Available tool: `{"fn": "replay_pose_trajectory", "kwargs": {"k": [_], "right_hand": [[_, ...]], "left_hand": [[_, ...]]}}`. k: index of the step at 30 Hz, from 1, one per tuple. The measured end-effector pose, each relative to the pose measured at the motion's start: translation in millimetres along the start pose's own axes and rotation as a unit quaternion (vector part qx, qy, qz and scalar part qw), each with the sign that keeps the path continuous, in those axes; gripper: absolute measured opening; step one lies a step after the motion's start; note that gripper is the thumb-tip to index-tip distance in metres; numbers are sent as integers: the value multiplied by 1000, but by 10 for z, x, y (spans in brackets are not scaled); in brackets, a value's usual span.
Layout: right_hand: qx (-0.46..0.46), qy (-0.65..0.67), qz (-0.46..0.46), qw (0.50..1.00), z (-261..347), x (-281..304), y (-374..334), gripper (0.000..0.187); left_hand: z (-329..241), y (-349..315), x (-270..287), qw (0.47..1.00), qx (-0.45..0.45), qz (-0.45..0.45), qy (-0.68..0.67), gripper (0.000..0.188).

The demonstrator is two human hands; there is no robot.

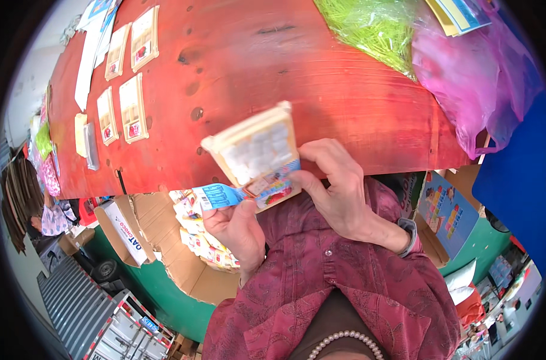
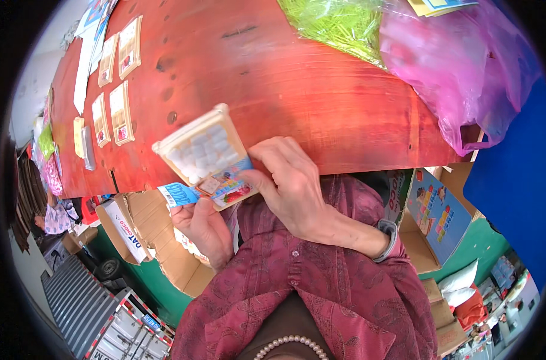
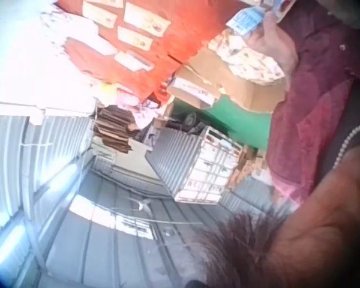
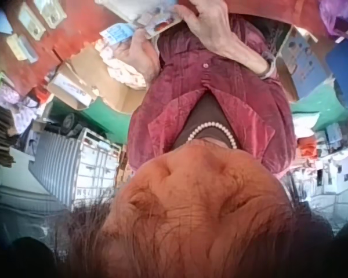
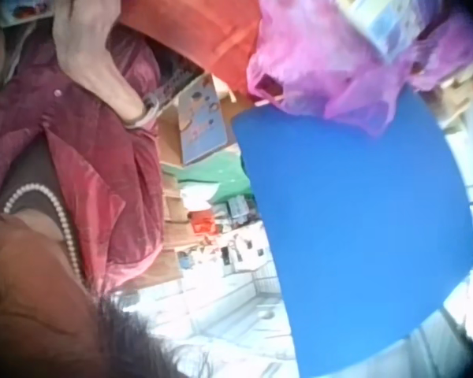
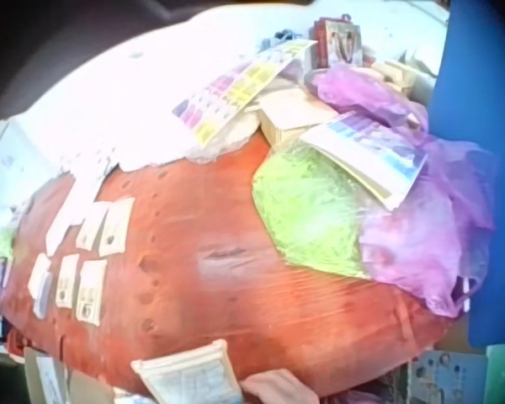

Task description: The person is applying colorful wrap-around labels to small plastic trays filled with white objects.

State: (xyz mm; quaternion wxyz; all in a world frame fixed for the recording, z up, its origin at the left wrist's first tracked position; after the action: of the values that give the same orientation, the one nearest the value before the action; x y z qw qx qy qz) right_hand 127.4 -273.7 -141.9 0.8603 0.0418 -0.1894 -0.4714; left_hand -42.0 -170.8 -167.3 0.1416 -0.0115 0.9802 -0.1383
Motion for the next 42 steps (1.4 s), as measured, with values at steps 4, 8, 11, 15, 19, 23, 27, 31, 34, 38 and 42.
{"fn": "replay_pose_trajectory", "kwargs": {"k": [4,8,11,15,19,23,27,31,34,38,42], "right_hand": [[-261,299,88,914,-268,-152,-166,19],[-77,332,166,925,-155,13,15,12],[39,365,132,921,-135,170,94,13],[-58,309,151,937,-337,339,35,14],[-42,318,88,943,-266,481,11,15],[4,289,111,951,-142,483,-8,15],[42,229,117,965,-31,518,-12,17],[117,147,133,973,131,410,-90,21],[67,173,116,976,21,412,-124,21],[87,166,106,977,27,432,-126,21],[89,152,106,979,75,425,-106,21]], "left_hand": [[-90,-89,-127,999,-24,26,11,38],[-130,-209,-376,972,-80,216,-38,33],[-245,-430,-711,900,-124,417,-16,7],[-248,-492,-877,878,-165,446,53,16],[-147,-493,-965,859,-128,489,83,16],[-53,-435,-1005,867,-30,464,180,32],[74,-376,-951,897,49,415,144,38],[47,-414,-1021,870,-22,460,178,35],[49,-417,-963,879,-25,450,157,32],[117,-345,-905,918,55,382,85,28],[148,-327,-956,917,27,374,136,27]]}}
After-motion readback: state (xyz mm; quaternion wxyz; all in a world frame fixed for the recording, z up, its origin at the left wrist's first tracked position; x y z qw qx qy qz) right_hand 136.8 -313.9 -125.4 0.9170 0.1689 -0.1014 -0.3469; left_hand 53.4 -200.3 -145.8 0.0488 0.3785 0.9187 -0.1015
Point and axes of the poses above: each hand's wrist, its own y-axis towards the middle knuckle, its own x-axis out of the back of the hand, z = x × y, the point moved 9 cm from there along y, towards the middle knuckle, and after that the axes turned 12 degrees about -z, right-handed, at the moved point
